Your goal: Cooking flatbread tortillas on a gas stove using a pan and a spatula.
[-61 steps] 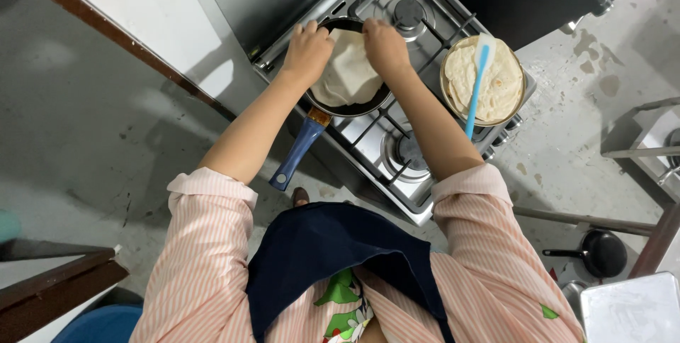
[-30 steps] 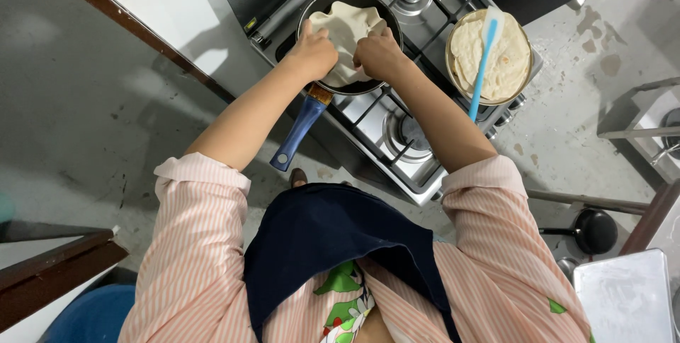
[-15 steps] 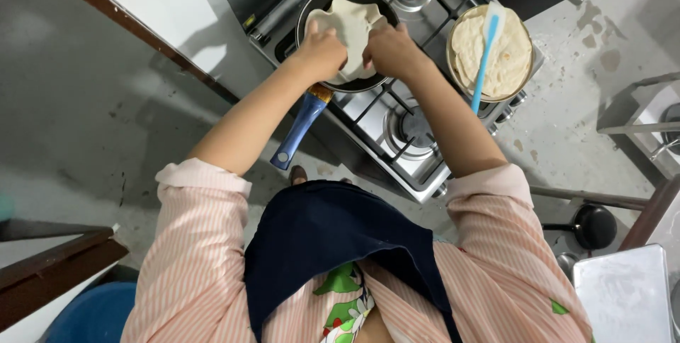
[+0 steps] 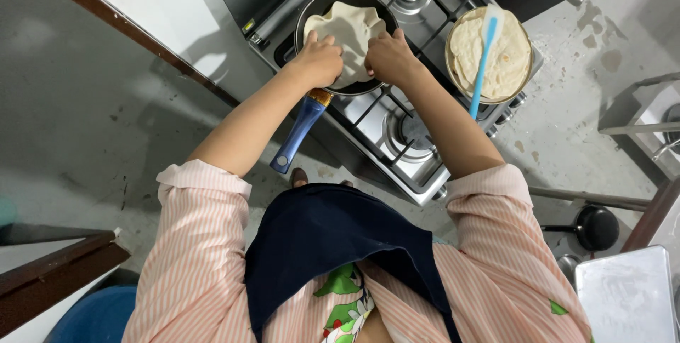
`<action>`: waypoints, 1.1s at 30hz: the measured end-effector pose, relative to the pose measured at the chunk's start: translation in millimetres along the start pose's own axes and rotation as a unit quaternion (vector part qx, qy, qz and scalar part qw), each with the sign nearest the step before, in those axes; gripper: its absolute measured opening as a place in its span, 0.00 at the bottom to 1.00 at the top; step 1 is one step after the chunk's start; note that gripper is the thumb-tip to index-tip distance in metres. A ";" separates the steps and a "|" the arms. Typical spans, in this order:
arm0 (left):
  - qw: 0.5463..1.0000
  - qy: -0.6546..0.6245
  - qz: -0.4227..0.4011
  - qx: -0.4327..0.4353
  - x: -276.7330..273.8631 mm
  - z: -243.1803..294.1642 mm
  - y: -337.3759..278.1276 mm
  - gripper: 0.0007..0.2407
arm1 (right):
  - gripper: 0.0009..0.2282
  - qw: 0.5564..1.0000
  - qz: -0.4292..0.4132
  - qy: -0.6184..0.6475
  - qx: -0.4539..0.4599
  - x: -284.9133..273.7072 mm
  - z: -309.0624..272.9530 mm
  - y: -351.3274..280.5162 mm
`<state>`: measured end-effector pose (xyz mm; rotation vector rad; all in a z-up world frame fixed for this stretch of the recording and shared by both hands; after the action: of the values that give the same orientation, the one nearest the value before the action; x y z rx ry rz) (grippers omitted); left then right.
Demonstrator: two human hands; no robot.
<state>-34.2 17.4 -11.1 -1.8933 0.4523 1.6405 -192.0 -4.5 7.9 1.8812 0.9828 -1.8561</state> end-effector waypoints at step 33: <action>0.947 0.109 0.257 -0.156 -19.9 -54.8 9.9 0.02 | 0.17 0.974 0.209 -0.074 -0.042 30.0 1.2 48.4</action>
<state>-1.3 -26.9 10.1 -2.3487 0.8832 1.9223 -163.3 -32.3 -32.6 1.7103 0.5523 -1.6456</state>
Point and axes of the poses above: each hand's wrist, its own y-axis towards the middle knuckle, its own x-axis out of the palm, z = x × y, the point moved 4 cm from there along y, towards the middle knuckle, and after that the axes turned 11 degrees about y, right-handed, at the moved point
